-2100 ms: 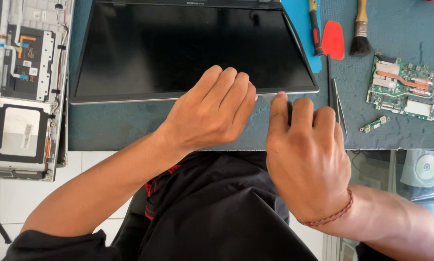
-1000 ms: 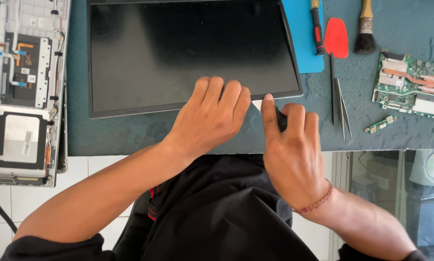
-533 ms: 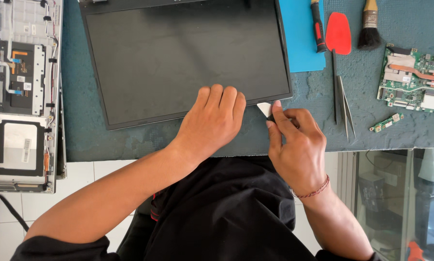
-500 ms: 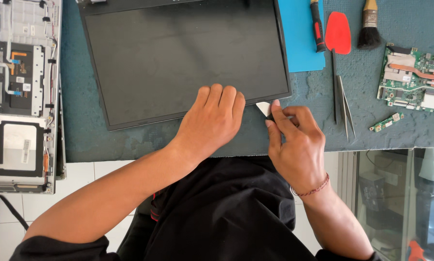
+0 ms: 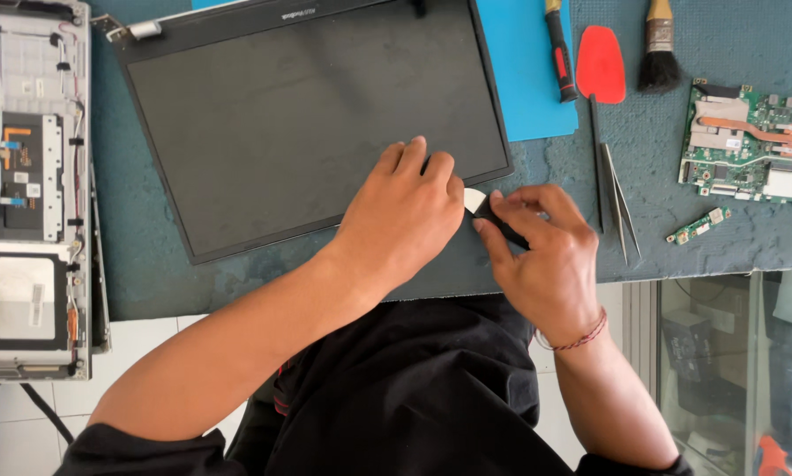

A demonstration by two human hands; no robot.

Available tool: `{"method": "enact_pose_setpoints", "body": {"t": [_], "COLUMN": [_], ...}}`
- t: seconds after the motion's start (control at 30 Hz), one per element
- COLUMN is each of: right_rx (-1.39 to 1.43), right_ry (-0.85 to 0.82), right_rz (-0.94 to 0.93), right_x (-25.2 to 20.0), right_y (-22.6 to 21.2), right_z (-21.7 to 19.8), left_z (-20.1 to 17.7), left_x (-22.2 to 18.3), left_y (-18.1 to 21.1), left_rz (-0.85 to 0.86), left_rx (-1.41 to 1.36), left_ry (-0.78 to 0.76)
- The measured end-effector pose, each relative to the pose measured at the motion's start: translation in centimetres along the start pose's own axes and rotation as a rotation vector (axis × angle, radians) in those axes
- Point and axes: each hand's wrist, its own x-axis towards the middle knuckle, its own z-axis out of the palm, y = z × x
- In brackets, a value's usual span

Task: The person uses a prying tool to carefully separate the bezel from the edges of a laptop screen. They work around the perimeter, lifting and detaching the frame piece by piece while the laptop body and internal components remain visible on the workbench.

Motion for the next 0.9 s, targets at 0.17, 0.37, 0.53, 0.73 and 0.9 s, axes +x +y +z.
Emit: {"method": "enact_pose_setpoints", "body": {"t": [0.17, 0.37, 0.53, 0.73, 0.9], "right_rx": [0.038, 0.007, -0.071, 0.058, -0.046], "right_ry": [-0.122, -0.089, 0.077, -0.059, -0.398], "right_rz": [-0.083, -0.126, -0.139, -0.261, -0.303], "right_x": [2.1, 1.3, 0.1, 2.8, 4.6], "right_y": [0.8, 0.9, 0.7, 2.2, 3.0], "right_z": [-1.4, -0.6, 0.6, -1.2, -2.3], "left_z": [-0.1, -0.6, 1.2, -0.1, 1.3], "left_x": [1.2, 2.1, 1.7, 2.7, 1.9], "left_y": [0.3, 0.7, 1.7, 1.7, 1.0], "left_rz": [0.010, 0.027, 0.021, 0.024, 0.022], "left_rx": [-0.063, -0.040, 0.088, 0.343, 0.298], "left_ry": [-0.098, -0.167, -0.123, -0.083, -0.219]}}
